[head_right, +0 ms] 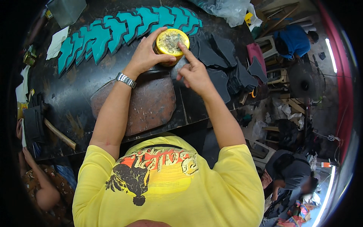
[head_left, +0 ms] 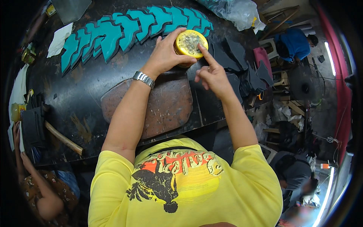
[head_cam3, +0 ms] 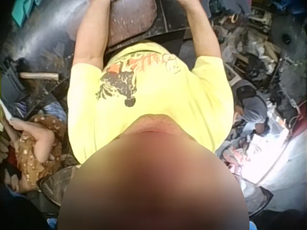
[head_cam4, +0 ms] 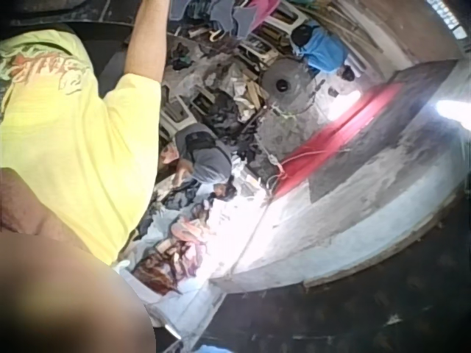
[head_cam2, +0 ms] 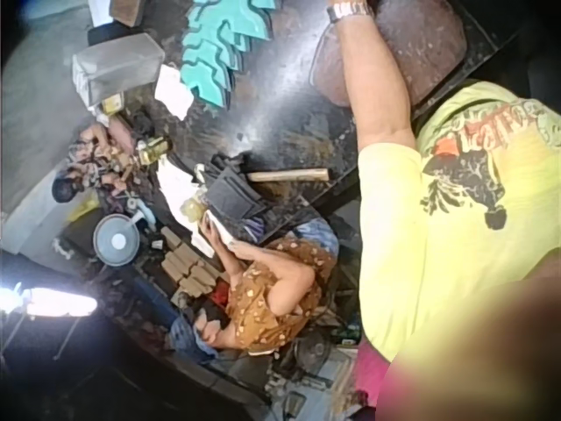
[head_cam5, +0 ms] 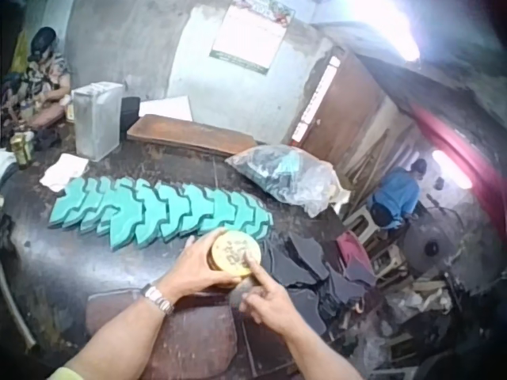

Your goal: The person repeatedly rubs teal-colored shoe insoles on a wooden block using both hands. They occasionally wipe the block and scoop a small amount of paste from a yellow container to apply to the block. The insoles are handled one at a time and placed back on the table after rubbing.

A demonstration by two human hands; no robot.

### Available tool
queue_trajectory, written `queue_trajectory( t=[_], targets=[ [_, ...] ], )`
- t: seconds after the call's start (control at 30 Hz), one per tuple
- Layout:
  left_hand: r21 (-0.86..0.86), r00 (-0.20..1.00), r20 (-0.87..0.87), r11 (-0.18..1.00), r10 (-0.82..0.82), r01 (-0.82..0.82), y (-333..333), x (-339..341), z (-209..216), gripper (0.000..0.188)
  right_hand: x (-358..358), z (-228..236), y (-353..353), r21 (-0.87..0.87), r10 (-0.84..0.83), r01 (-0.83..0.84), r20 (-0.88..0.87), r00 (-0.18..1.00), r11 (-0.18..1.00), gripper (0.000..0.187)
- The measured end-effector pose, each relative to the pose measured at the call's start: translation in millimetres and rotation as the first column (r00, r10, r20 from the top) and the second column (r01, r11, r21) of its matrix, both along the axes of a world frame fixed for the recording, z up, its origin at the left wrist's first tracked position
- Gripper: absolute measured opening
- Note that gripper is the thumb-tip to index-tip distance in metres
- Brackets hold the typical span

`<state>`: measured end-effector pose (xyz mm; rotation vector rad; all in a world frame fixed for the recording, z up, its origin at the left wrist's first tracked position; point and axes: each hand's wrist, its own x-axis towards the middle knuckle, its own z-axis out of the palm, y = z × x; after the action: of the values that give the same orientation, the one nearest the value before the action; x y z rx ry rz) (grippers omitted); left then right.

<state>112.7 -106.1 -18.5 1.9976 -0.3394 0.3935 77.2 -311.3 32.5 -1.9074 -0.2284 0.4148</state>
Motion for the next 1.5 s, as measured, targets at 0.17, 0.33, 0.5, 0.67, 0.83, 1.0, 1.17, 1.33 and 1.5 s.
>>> queue_trajectory(
  t=[0.17, 0.33, 0.5, 0.67, 0.83, 1.0, 1.17, 1.33, 1.5],
  targets=[
    [0.008, 1.0, -0.004, 1.0, -0.004, 0.004, -1.8, -0.2, 1.1, 0.1, 11.3, -18.5, -2.4, -0.437, 0.037, 0.232, 0.525, 0.85, 0.869, 0.077],
    [0.022, 1.0, -0.013, 1.0, 0.009, -0.009, -1.7, -2.0, 1.6, 0.101, 3.1, -15.1, -10.7, -0.175, -0.05, 0.126, 0.385, 0.921, 0.977, 0.056],
    [-0.085, 0.999, 0.05, 0.996, 0.007, -0.003, -7.1, 1.2, -3.4, 0.107, 26.0, 29.1, -37.6, -0.331, 0.142, 0.093, 0.621, 0.771, 0.939, 0.024],
    [-0.055, 0.999, 0.015, 0.998, -0.042, 0.043, -8.0, 3.3, -10.1, 0.104, 41.7, 43.4, 20.9, -0.874, 0.782, 0.355, 0.465, 0.415, 0.331, 0.033],
    [-0.005, 0.997, 0.076, 1.0, -0.02, 0.021, -4.2, 6.9, -15.0, 0.096, 22.3, 39.5, 53.5, -0.82, 0.949, 0.558, 0.066, 0.308, -0.124, 0.048],
    [-0.036, 0.991, 0.131, 0.999, -0.01, 0.015, -5.7, 8.5, -16.5, 0.093, -0.4, 29.8, 37.2, -0.85, 0.906, 0.487, 0.351, 0.238, 0.202, 0.035],
    [-0.063, 0.998, 0.063, 0.998, -0.026, 0.03, -6.3, 2.8, -8.9, 0.099, 3.5, 47.1, -7.7, -0.635, 0.542, 0.036, 0.687, 0.484, 0.772, 0.034],
    [-0.021, 0.999, -0.022, 0.999, -0.03, 0.03, -5.1, 0.6, -1.9, 0.104, 12.4, 17.7, -19.4, 0.763, 0.328, -0.057, -0.207, 0.922, 0.644, 0.065],
    [-0.046, 0.998, 0.055, 0.999, -0.018, 0.021, -5.6, 2.2, -2.4, 0.099, 21.5, -3.9, -14.5, 0.615, 0.261, 0.03, -0.378, 0.888, 0.788, 0.082]
  ],
)
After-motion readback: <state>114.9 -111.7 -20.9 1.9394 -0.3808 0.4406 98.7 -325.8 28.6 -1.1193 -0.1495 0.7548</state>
